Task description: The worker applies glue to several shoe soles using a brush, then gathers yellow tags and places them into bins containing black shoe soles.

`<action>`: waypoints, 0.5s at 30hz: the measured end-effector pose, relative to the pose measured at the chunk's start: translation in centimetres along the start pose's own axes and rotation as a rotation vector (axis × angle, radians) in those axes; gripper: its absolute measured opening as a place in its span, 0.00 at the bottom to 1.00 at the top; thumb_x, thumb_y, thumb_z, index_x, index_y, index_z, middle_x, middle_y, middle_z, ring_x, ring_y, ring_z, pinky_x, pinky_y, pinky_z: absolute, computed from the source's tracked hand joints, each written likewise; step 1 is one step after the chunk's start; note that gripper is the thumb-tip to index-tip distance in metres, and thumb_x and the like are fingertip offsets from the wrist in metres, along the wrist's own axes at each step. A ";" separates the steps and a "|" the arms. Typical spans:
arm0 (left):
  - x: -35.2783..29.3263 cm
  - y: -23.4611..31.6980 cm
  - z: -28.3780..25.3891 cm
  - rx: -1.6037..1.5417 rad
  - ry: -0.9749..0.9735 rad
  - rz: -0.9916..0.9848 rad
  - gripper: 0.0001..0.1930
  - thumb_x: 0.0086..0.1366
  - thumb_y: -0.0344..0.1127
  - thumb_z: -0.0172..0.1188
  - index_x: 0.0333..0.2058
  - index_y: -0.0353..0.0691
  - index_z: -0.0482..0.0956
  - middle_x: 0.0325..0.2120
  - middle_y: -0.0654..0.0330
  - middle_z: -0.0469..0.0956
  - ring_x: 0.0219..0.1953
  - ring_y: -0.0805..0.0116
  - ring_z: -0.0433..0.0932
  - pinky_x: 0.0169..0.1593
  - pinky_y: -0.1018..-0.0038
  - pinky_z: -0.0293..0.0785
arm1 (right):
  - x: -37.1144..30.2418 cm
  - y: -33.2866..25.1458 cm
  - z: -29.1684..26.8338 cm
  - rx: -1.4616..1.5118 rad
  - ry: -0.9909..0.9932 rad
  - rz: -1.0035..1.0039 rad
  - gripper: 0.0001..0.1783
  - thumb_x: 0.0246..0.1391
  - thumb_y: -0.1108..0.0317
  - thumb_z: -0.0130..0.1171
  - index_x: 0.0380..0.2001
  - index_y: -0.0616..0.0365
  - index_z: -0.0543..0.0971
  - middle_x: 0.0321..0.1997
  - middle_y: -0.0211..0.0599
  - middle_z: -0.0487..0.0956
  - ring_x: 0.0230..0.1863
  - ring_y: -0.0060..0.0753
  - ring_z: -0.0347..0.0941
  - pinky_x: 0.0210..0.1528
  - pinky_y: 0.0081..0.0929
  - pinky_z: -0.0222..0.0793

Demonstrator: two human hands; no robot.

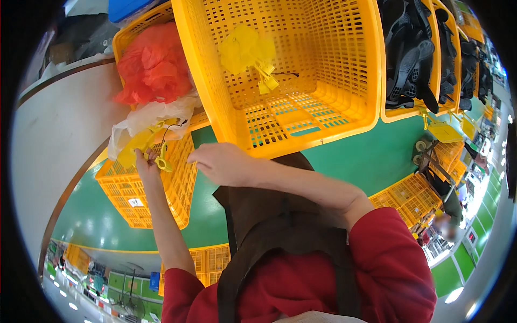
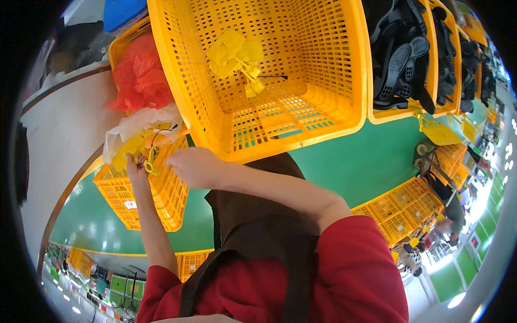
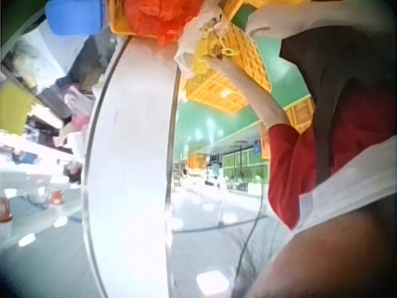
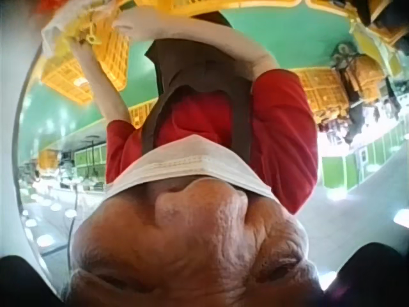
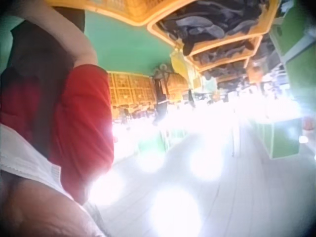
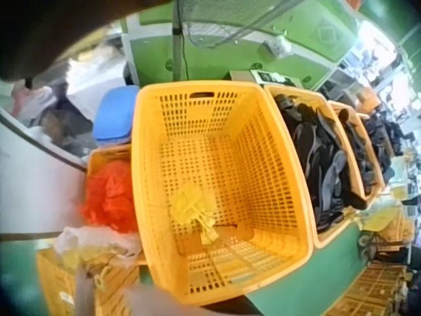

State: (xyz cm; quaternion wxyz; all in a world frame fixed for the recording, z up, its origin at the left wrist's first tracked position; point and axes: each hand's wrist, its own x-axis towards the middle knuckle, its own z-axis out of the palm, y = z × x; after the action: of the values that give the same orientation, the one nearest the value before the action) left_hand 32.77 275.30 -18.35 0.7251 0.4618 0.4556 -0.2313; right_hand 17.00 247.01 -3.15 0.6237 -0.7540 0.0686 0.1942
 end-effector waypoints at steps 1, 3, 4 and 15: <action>-1.8 -1.0 0.1 0.081 0.062 0.142 0.19 0.63 0.50 0.55 0.41 0.40 0.68 0.15 0.66 0.60 0.12 0.78 0.51 0.15 0.82 0.48 | -0.9 0.8 -0.9 0.035 0.086 -0.059 0.11 0.53 0.67 0.48 0.38 0.58 0.76 0.37 0.46 0.76 0.41 0.50 0.73 0.42 0.41 0.68; -5.7 -2.0 1.1 0.149 0.135 0.302 0.17 0.64 0.47 0.55 0.42 0.40 0.68 0.15 0.65 0.63 0.11 0.79 0.51 0.14 0.82 0.46 | -2.2 2.4 -3.9 -0.043 0.200 -0.129 0.12 0.54 0.66 0.48 0.38 0.58 0.76 0.37 0.44 0.77 0.40 0.48 0.74 0.43 0.40 0.69; -7.6 -1.9 1.4 0.390 0.192 0.455 0.13 0.63 0.43 0.56 0.38 0.40 0.69 0.17 0.64 0.67 0.12 0.80 0.53 0.14 0.82 0.47 | -2.2 3.4 -5.8 -0.155 0.228 -0.138 0.12 0.55 0.65 0.48 0.38 0.58 0.77 0.37 0.43 0.78 0.40 0.47 0.74 0.43 0.39 0.69; -28.1 -1.4 9.0 0.415 -0.119 0.716 0.09 0.63 0.38 0.54 0.29 0.39 0.70 0.16 0.66 0.64 0.15 0.81 0.57 0.16 0.82 0.49 | 2.7 20.1 -15.7 -0.456 0.103 0.389 0.18 0.53 0.58 0.51 0.43 0.56 0.76 0.40 0.46 0.79 0.41 0.44 0.76 0.43 0.38 0.71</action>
State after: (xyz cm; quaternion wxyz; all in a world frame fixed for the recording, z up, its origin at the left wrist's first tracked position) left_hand 22.33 264.38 7.00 0.6763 0.7132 0.1671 -0.0777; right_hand 15.79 227.88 -20.28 0.3850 -0.8562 0.1978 0.2821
